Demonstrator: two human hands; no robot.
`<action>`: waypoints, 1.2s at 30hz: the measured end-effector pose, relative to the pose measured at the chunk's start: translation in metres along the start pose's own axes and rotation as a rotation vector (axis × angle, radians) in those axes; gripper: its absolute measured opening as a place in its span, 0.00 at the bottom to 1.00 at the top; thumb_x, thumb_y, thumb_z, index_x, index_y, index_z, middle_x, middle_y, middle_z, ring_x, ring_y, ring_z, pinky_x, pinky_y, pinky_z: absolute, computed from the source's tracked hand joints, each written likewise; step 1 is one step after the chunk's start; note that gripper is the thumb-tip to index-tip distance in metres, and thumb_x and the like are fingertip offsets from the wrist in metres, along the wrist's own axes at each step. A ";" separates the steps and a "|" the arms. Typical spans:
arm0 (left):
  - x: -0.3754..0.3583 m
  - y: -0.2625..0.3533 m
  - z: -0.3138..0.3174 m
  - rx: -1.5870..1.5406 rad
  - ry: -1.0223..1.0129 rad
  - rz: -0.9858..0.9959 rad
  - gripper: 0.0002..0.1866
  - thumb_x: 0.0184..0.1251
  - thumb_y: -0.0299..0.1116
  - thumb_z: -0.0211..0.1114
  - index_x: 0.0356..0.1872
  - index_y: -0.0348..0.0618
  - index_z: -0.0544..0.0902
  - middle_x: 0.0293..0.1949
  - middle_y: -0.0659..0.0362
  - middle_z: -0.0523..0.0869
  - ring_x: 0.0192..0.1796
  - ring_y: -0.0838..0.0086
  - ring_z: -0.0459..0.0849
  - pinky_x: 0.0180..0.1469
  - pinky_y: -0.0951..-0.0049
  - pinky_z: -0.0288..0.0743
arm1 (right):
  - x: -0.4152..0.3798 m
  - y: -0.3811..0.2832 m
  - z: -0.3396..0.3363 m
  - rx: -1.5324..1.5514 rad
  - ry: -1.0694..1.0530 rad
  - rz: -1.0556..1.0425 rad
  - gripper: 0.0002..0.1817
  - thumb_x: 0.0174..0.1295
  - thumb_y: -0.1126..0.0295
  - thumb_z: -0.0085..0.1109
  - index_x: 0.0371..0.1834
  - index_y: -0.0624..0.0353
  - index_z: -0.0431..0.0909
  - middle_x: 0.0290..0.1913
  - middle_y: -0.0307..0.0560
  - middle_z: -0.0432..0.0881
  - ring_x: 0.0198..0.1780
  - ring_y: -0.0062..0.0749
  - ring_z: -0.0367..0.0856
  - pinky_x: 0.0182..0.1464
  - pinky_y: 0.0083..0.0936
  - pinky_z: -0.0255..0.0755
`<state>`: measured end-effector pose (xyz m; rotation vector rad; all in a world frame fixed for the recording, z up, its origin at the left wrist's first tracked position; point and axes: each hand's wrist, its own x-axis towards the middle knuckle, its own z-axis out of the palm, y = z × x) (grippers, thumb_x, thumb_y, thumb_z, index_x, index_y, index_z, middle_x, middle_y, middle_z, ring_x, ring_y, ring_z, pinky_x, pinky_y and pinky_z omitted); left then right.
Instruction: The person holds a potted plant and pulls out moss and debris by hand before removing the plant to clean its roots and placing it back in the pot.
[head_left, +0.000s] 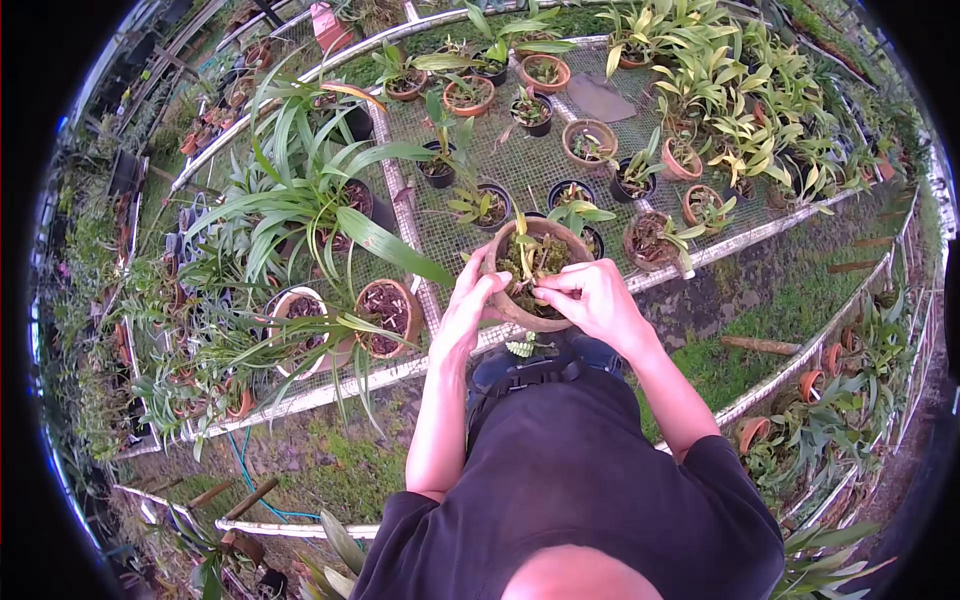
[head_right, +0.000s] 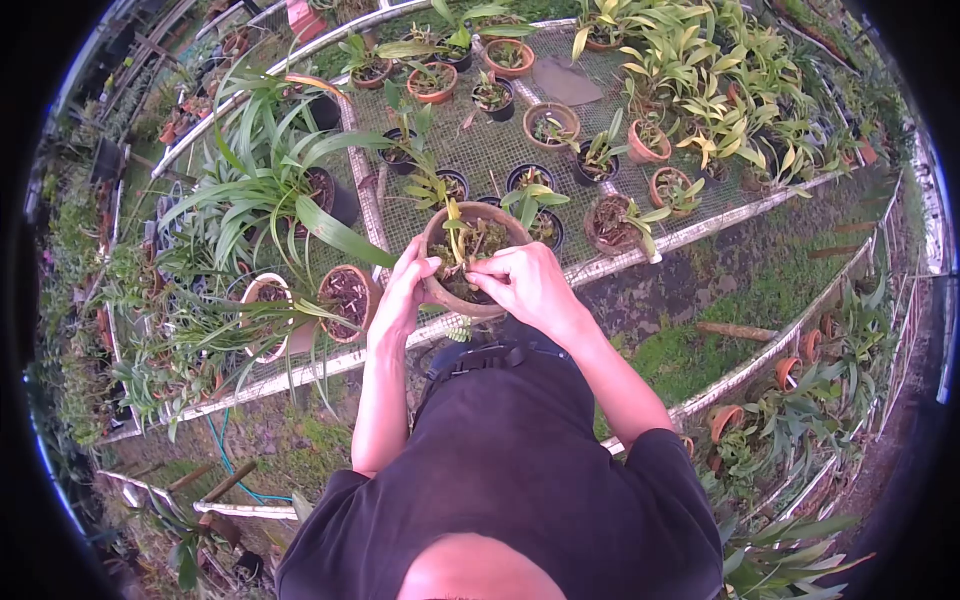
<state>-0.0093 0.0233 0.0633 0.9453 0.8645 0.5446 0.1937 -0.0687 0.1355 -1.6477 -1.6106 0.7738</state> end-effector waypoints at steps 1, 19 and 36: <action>0.001 0.000 0.007 0.011 0.033 0.021 0.43 0.67 0.44 0.69 0.83 0.49 0.66 0.65 0.54 0.81 0.60 0.68 0.83 0.44 0.68 0.87 | 0.001 0.011 -0.002 -0.043 0.030 -0.084 0.09 0.64 0.68 0.74 0.43 0.61 0.94 0.32 0.53 0.91 0.31 0.46 0.90 0.37 0.36 0.82; 0.024 0.010 0.108 -0.015 0.175 0.053 0.40 0.67 0.38 0.69 0.82 0.49 0.68 0.65 0.53 0.80 0.62 0.68 0.82 0.52 0.67 0.84 | 0.004 0.080 -0.102 0.017 -0.139 -0.188 0.07 0.65 0.71 0.71 0.39 0.64 0.85 0.30 0.46 0.79 0.31 0.39 0.80 0.38 0.38 0.75; 0.032 0.010 0.108 -0.010 0.161 0.104 0.43 0.66 0.39 0.71 0.82 0.47 0.66 0.65 0.53 0.77 0.62 0.67 0.80 0.58 0.62 0.84 | -0.027 0.049 -0.148 0.003 0.075 0.006 0.09 0.66 0.71 0.71 0.46 0.63 0.90 0.34 0.48 0.85 0.30 0.43 0.85 0.37 0.36 0.79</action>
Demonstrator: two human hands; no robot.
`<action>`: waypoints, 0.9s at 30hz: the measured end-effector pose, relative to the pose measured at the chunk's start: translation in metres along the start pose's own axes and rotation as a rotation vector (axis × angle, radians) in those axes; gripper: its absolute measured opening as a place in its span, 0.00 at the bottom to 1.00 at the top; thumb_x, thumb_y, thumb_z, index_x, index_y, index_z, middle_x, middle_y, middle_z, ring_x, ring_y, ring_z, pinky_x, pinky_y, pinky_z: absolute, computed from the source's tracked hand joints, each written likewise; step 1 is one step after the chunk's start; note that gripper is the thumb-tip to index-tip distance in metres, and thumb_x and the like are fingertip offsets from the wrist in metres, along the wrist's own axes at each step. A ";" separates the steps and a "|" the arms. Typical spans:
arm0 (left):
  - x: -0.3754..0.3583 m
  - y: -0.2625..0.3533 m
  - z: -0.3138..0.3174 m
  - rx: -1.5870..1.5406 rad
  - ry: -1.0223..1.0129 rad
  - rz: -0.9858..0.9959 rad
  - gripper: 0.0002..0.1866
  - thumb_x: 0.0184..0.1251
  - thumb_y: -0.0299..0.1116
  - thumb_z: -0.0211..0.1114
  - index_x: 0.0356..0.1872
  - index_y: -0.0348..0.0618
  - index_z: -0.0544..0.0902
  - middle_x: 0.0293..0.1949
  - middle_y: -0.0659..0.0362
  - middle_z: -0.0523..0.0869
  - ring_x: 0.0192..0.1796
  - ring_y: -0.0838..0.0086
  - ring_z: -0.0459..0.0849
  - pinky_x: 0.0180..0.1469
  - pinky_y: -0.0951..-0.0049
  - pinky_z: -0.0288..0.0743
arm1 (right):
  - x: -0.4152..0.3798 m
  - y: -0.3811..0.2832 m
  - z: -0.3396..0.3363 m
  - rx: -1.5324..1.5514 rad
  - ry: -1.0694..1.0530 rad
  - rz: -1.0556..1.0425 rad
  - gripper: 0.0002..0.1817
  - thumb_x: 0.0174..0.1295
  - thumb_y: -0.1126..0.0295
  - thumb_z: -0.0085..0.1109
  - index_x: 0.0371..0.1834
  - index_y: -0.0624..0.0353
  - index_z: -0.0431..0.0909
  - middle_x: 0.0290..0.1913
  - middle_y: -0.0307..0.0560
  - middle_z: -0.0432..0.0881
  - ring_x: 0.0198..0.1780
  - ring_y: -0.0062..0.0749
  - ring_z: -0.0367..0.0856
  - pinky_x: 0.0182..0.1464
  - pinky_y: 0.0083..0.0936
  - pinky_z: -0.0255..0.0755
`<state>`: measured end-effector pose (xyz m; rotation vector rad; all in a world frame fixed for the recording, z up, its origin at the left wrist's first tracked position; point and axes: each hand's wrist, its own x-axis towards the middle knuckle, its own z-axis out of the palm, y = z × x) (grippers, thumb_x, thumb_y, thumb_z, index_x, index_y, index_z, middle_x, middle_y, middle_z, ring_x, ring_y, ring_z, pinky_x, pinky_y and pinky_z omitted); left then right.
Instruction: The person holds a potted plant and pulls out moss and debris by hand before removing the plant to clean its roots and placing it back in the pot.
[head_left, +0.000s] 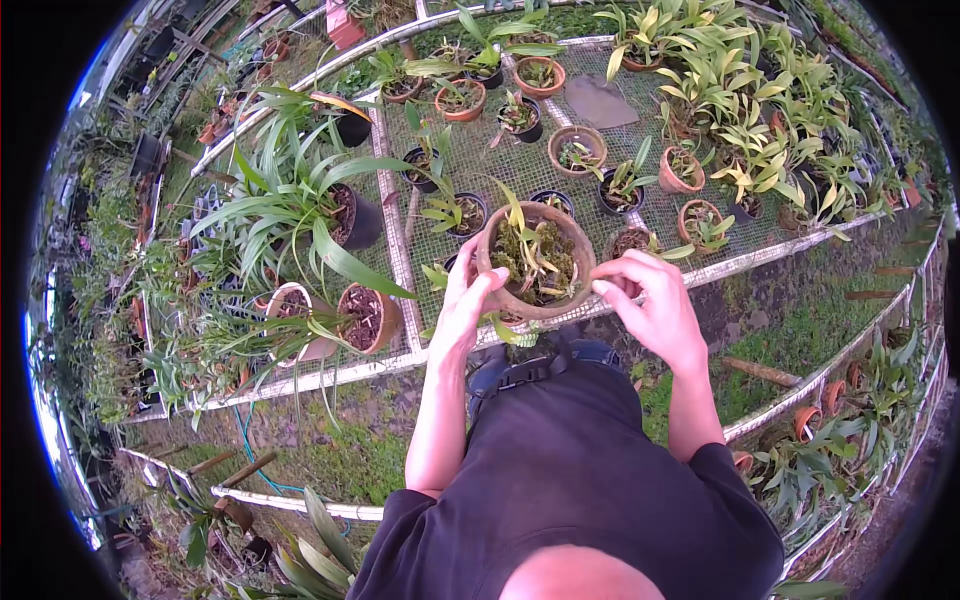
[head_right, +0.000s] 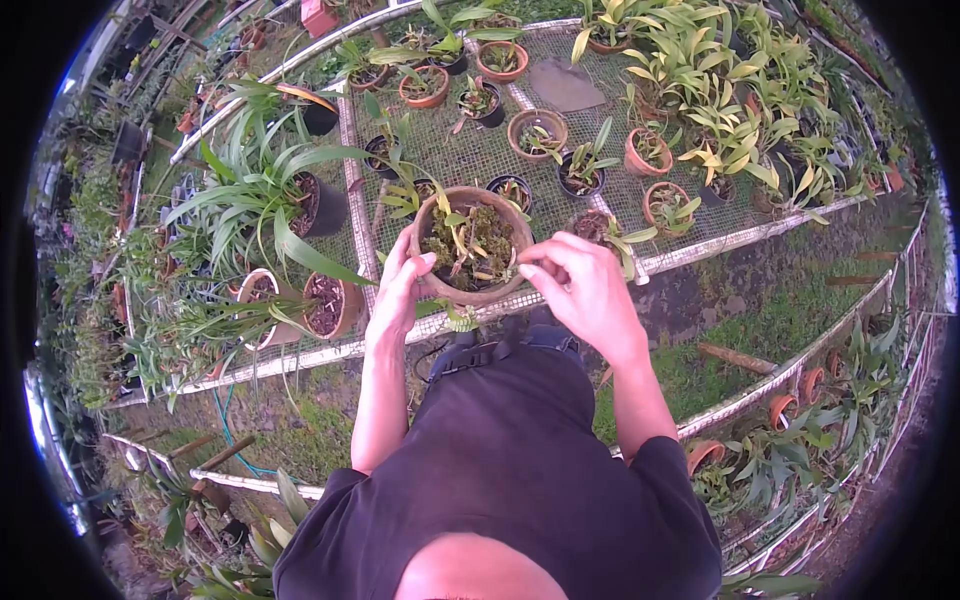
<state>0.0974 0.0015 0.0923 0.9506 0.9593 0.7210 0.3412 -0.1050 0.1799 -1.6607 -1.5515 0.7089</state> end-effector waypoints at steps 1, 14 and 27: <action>-0.001 0.002 0.003 0.017 0.010 0.013 0.42 0.66 0.38 0.71 0.82 0.47 0.66 0.63 0.53 0.77 0.62 0.67 0.80 0.58 0.62 0.84 | 0.000 -0.004 0.011 -0.009 -0.037 -0.070 0.09 0.67 0.71 0.70 0.45 0.63 0.90 0.35 0.48 0.85 0.32 0.45 0.86 0.38 0.38 0.79; -0.007 0.005 -0.002 0.060 0.007 0.051 0.45 0.64 0.32 0.75 0.82 0.43 0.63 0.55 0.50 0.79 0.56 0.66 0.86 0.60 0.62 0.84 | 0.016 -0.009 0.069 -0.390 -0.004 -0.037 0.08 0.65 0.65 0.73 0.41 0.57 0.94 0.28 0.53 0.89 0.31 0.52 0.89 0.36 0.41 0.81; -0.006 0.003 -0.010 0.123 0.037 0.108 0.45 0.64 0.32 0.76 0.81 0.44 0.64 0.56 0.50 0.78 0.58 0.65 0.84 0.57 0.62 0.86 | 0.025 0.015 0.093 -0.181 0.179 -0.151 0.09 0.62 0.66 0.77 0.39 0.59 0.94 0.18 0.48 0.81 0.18 0.41 0.79 0.26 0.37 0.70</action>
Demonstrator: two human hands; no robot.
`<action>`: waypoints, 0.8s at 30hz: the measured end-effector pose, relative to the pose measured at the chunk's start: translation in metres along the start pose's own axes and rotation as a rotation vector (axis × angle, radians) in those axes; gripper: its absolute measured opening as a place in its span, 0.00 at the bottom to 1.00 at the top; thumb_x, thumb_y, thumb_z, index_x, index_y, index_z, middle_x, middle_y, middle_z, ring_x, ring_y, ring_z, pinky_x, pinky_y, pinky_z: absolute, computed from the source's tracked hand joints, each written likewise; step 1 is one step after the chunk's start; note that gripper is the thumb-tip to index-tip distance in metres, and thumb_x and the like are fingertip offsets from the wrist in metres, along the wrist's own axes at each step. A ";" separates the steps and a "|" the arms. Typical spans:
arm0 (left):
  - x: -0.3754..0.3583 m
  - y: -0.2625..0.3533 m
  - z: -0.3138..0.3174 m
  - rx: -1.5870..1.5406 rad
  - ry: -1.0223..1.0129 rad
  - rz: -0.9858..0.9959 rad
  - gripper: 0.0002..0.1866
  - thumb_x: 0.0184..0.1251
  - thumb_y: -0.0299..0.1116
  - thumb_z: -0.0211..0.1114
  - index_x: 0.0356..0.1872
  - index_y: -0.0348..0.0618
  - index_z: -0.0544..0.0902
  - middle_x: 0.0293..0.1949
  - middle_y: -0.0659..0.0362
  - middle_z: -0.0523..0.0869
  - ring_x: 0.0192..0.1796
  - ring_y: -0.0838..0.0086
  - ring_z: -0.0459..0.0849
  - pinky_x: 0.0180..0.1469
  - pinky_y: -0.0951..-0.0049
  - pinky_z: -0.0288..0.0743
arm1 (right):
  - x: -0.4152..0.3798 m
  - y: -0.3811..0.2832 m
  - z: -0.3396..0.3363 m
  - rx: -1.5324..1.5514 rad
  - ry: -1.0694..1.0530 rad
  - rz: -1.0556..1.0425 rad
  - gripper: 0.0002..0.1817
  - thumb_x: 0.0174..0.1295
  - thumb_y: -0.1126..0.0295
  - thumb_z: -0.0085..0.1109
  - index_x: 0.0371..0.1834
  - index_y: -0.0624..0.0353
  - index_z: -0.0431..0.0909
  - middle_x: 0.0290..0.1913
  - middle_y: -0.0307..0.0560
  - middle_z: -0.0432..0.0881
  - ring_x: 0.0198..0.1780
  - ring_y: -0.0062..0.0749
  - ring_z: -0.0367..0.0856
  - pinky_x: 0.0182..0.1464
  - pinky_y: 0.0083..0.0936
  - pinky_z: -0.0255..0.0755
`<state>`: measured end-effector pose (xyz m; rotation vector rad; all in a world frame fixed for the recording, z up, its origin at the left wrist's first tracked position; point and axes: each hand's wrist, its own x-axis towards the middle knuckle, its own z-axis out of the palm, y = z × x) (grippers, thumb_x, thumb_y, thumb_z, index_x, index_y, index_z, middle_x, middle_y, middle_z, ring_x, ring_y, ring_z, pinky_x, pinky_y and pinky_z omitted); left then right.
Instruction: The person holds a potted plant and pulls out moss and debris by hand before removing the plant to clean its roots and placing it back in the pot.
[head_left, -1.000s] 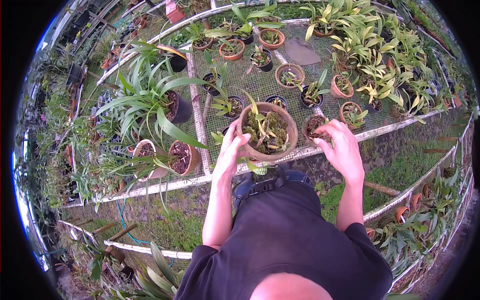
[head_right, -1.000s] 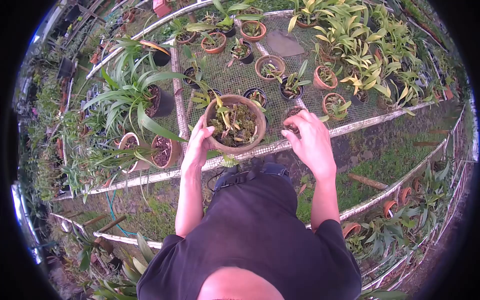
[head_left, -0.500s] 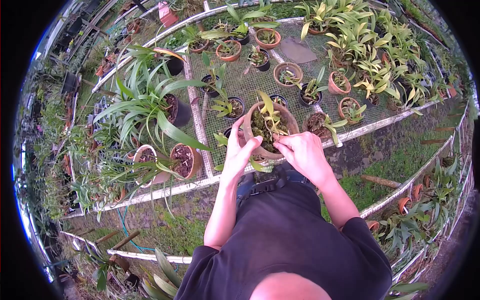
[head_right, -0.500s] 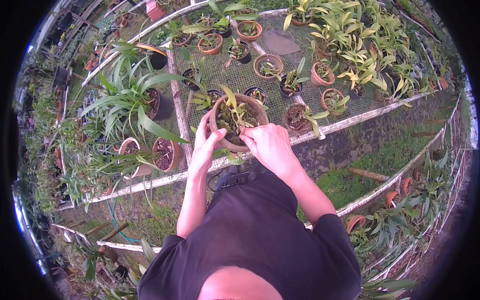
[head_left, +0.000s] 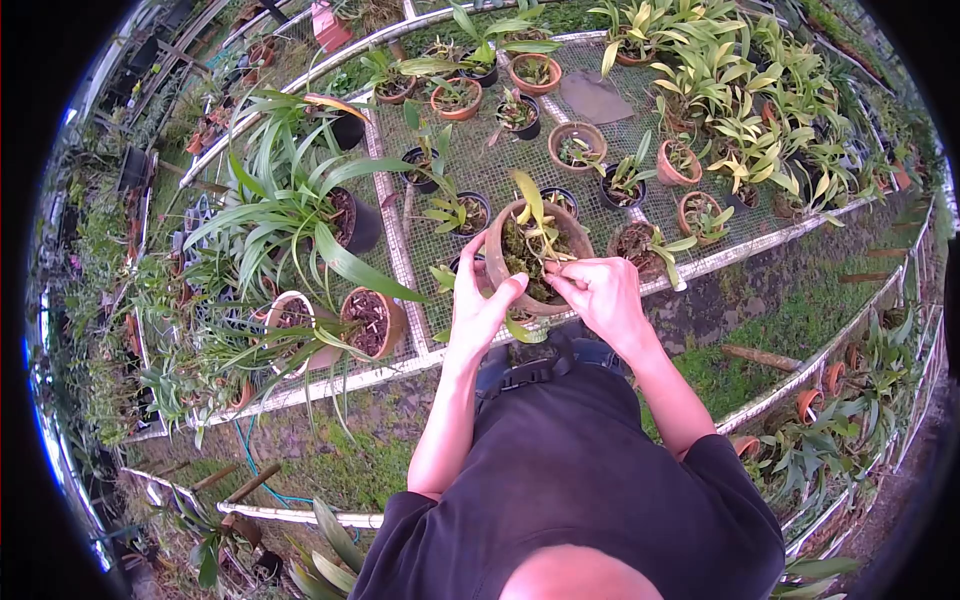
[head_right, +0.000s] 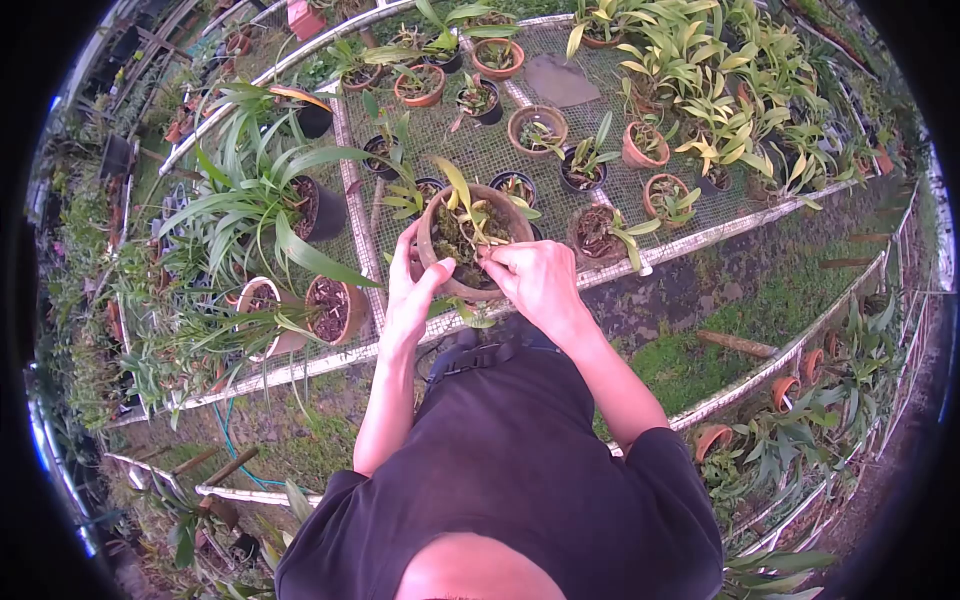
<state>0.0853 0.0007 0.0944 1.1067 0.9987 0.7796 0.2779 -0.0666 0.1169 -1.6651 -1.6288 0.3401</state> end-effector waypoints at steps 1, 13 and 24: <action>0.000 0.000 -0.001 0.001 -0.002 0.007 0.45 0.64 0.32 0.76 0.81 0.44 0.64 0.56 0.50 0.78 0.58 0.65 0.84 0.57 0.62 0.87 | 0.000 -0.004 -0.005 -0.007 -0.039 0.045 0.09 0.62 0.67 0.77 0.39 0.60 0.94 0.17 0.47 0.80 0.18 0.40 0.78 0.26 0.36 0.70; 0.003 -0.003 0.014 0.034 0.062 0.093 0.47 0.60 0.28 0.76 0.81 0.44 0.63 0.61 0.48 0.77 0.59 0.65 0.85 0.56 0.63 0.88 | 0.009 -0.031 -0.018 -0.280 0.037 -0.103 0.11 0.56 0.67 0.79 0.42 0.56 0.94 0.76 0.58 0.74 0.76 0.57 0.70 0.72 0.51 0.69; -0.001 -0.019 0.022 -0.056 0.160 0.112 0.47 0.59 0.28 0.77 0.81 0.43 0.64 0.62 0.46 0.77 0.60 0.62 0.86 0.56 0.64 0.88 | 0.006 -0.015 -0.001 -0.248 -0.086 0.046 0.11 0.58 0.69 0.78 0.44 0.55 0.95 0.85 0.65 0.61 0.85 0.68 0.56 0.81 0.59 0.56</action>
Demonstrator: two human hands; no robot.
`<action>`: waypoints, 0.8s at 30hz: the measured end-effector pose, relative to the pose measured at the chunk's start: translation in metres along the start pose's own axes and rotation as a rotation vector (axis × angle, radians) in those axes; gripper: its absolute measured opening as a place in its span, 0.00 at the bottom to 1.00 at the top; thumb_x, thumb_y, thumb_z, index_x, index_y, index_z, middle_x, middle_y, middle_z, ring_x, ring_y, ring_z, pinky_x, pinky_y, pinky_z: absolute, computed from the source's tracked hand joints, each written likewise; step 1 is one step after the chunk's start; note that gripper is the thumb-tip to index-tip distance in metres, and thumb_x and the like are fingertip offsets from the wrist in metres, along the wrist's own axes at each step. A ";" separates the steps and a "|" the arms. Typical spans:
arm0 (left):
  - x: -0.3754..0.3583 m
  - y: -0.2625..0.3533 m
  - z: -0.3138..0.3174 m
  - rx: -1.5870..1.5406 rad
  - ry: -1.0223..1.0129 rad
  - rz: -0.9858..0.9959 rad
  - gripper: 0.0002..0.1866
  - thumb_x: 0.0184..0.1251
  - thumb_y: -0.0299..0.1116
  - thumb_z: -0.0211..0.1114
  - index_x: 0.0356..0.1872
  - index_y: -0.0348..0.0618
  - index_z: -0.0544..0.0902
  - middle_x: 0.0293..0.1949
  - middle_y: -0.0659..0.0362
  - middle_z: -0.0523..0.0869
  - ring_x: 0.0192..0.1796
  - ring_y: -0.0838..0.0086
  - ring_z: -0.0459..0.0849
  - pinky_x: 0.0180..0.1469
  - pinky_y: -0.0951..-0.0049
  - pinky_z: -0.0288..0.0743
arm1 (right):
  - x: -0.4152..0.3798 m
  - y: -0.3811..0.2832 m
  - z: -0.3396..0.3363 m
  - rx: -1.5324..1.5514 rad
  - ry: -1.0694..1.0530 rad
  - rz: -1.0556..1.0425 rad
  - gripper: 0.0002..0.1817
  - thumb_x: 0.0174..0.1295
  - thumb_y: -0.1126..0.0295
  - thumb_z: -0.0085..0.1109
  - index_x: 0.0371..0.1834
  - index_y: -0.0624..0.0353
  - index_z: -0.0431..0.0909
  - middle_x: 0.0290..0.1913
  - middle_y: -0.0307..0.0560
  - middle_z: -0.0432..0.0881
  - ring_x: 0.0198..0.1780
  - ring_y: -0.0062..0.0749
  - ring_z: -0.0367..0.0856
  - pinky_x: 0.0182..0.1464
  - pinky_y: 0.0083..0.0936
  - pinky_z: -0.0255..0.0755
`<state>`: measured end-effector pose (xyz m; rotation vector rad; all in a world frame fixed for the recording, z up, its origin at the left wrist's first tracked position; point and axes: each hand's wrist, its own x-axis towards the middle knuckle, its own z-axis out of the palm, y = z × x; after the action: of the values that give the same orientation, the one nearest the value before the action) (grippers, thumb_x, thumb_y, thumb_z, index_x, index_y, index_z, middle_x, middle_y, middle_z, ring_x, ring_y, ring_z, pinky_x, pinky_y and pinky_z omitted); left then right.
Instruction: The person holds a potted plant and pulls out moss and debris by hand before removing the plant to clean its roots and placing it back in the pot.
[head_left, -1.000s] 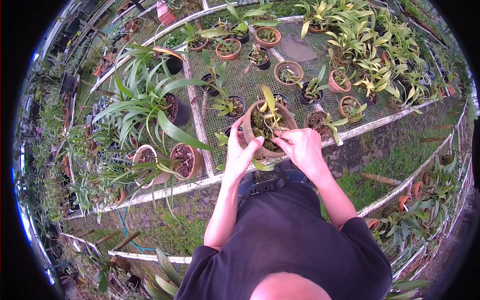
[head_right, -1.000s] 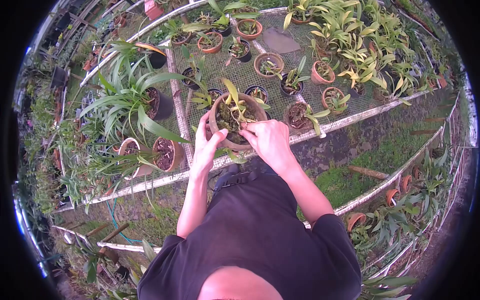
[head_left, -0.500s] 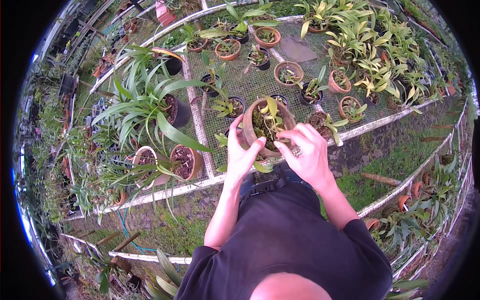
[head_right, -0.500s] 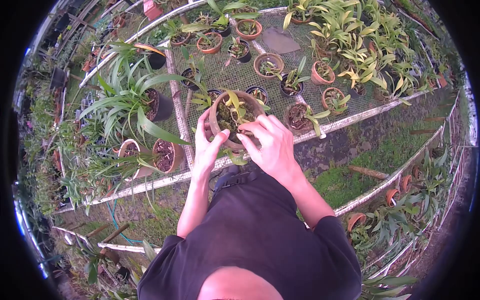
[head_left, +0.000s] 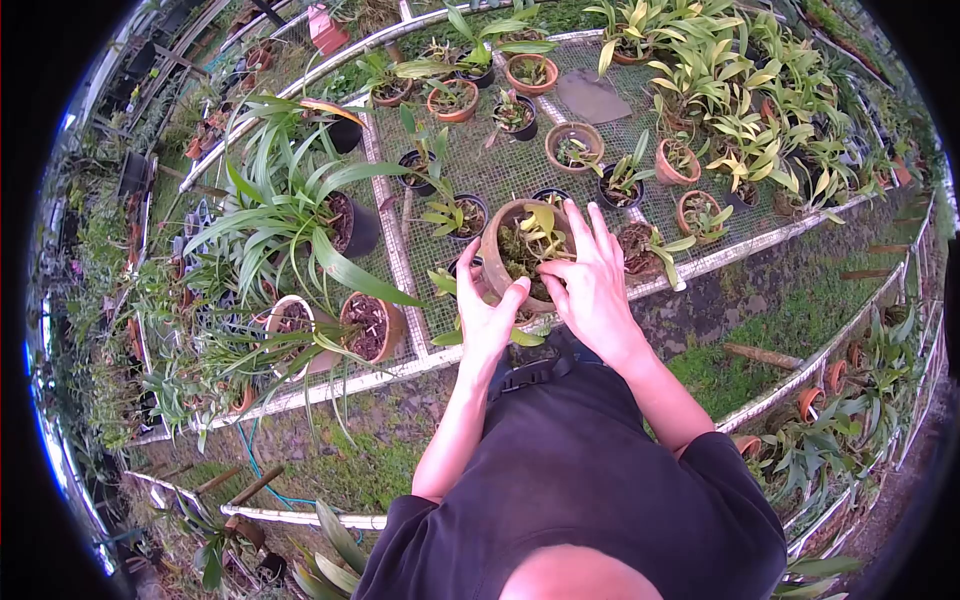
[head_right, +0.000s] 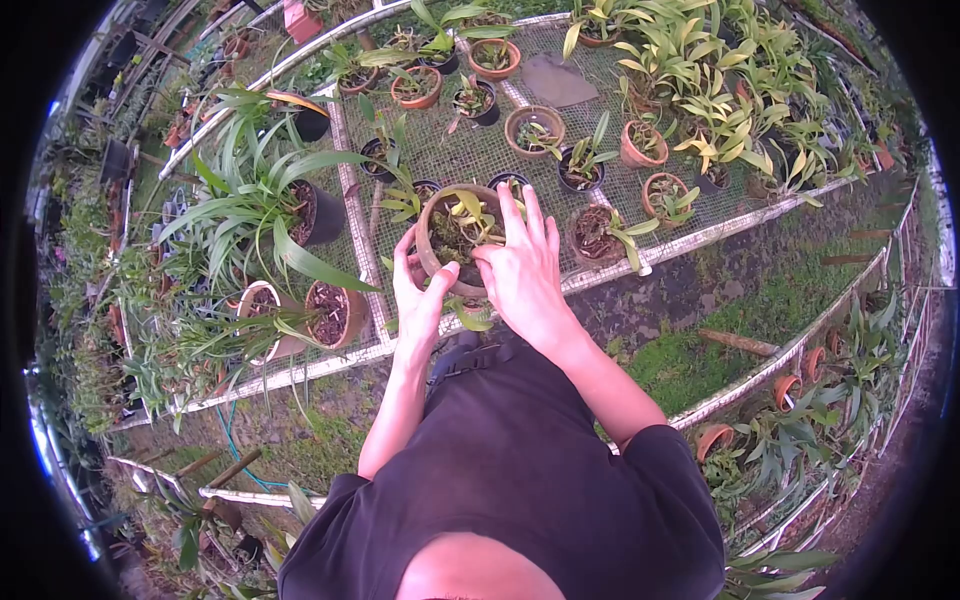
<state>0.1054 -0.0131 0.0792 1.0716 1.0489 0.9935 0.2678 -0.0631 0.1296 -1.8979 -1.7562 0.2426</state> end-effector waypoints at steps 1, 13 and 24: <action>-0.001 -0.001 0.001 -0.002 0.011 0.002 0.47 0.59 0.28 0.77 0.81 0.43 0.63 0.62 0.46 0.77 0.60 0.61 0.86 0.56 0.64 0.88 | 0.000 -0.001 0.001 -0.008 -0.002 0.014 0.11 0.58 0.69 0.77 0.44 0.55 0.96 0.85 0.66 0.61 0.85 0.68 0.57 0.81 0.59 0.57; -0.008 0.002 0.001 -0.005 0.001 0.053 0.50 0.58 0.24 0.75 0.83 0.44 0.59 0.65 0.46 0.73 0.64 0.59 0.83 0.62 0.59 0.88 | 0.004 0.001 0.013 0.008 -0.076 0.053 0.09 0.62 0.66 0.74 0.42 0.54 0.95 0.82 0.71 0.65 0.84 0.72 0.59 0.76 0.65 0.62; -0.016 -0.001 -0.009 -0.115 -0.017 0.078 0.50 0.59 0.24 0.74 0.83 0.44 0.58 0.64 0.46 0.74 0.65 0.59 0.84 0.62 0.60 0.90 | -0.005 0.003 0.001 0.246 -0.037 -0.043 0.10 0.63 0.70 0.73 0.43 0.63 0.91 0.72 0.67 0.79 0.80 0.66 0.69 0.83 0.53 0.59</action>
<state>0.0937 -0.0267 0.0794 1.0311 0.9307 1.0931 0.2690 -0.0678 0.1257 -1.6884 -1.7030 0.4585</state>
